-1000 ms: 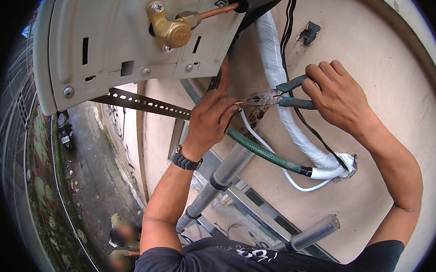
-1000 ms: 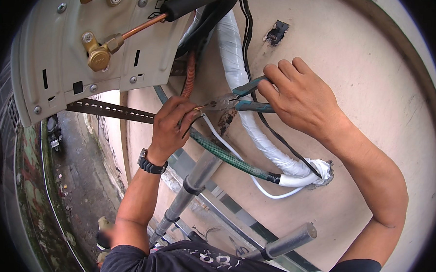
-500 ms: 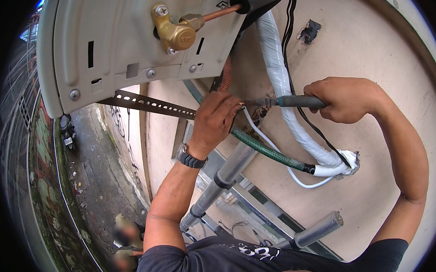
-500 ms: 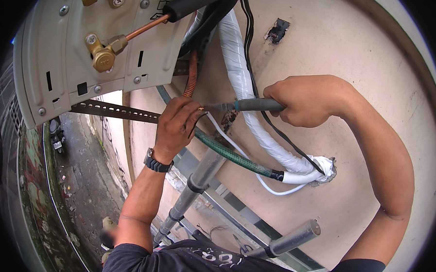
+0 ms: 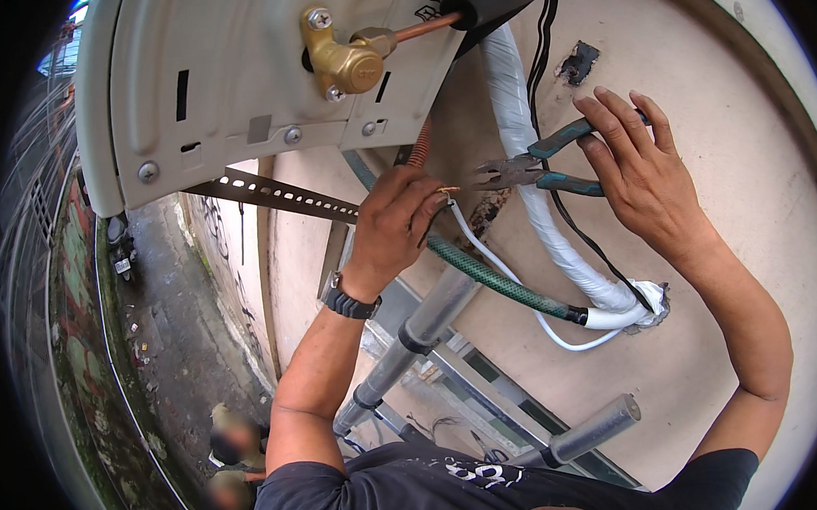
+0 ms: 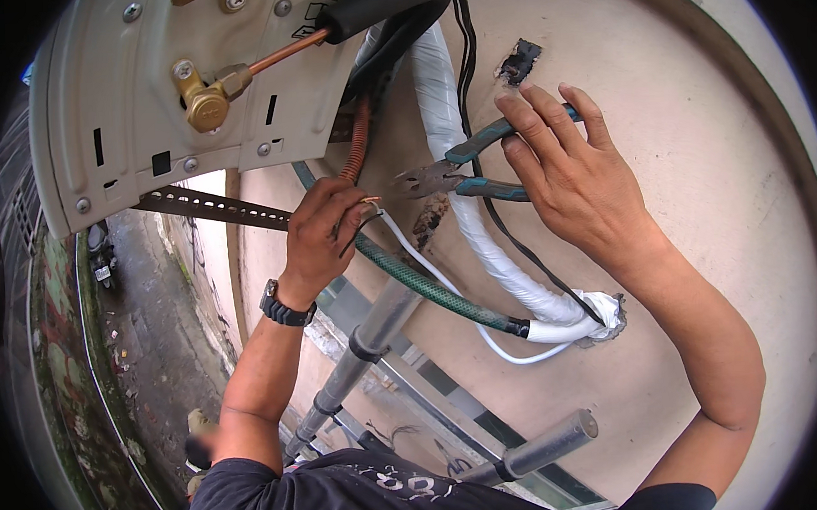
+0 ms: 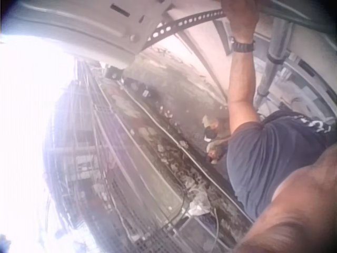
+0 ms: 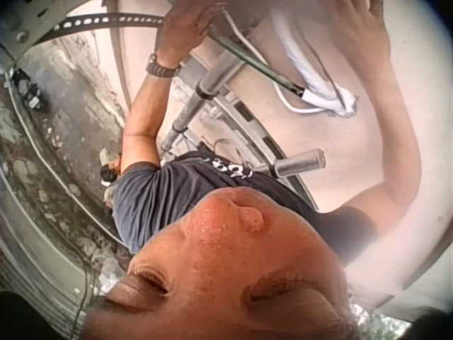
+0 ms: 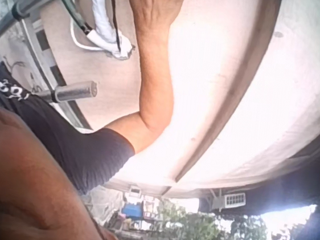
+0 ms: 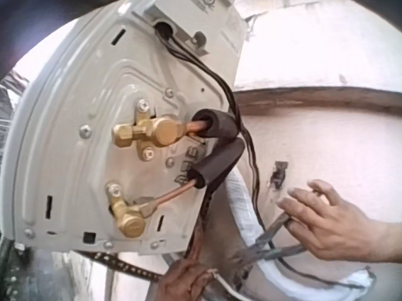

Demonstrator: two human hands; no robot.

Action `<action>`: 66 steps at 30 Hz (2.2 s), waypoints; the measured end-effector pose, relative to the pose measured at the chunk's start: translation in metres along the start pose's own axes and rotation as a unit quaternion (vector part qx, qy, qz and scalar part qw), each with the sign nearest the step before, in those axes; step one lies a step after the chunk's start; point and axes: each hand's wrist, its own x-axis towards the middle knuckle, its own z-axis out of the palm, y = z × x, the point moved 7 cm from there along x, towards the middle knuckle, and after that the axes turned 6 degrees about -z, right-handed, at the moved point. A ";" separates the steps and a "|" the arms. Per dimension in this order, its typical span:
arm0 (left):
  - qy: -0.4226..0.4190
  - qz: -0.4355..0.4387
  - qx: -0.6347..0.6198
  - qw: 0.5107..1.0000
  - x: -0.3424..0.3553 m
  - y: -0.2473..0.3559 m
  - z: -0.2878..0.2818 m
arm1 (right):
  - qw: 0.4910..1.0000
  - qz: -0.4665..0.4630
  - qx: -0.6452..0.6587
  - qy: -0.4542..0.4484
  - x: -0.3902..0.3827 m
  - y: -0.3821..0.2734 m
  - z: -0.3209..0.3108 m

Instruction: The person works on the external wiring and components of an air conditioning unit while on a ladder, using pliers to cut and strip wires, and scissors to trim insulation.

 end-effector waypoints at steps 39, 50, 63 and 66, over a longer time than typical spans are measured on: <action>0.034 0.070 0.034 0.996 0.002 0.014 0.008 | 0.880 -0.009 0.347 -0.324 0.009 0.013 0.031; 0.027 0.020 0.017 0.999 0.000 0.001 -0.002 | 0.979 -0.036 0.124 -0.158 0.005 0.014 0.000; -0.002 0.004 -0.009 1.000 0.003 0.000 -0.001 | 0.995 0.007 -0.085 0.050 0.001 -0.006 0.016; -0.007 0.002 -0.015 1.000 0.006 0.002 -0.002 | 0.993 -0.009 -0.085 0.076 0.003 -0.005 0.015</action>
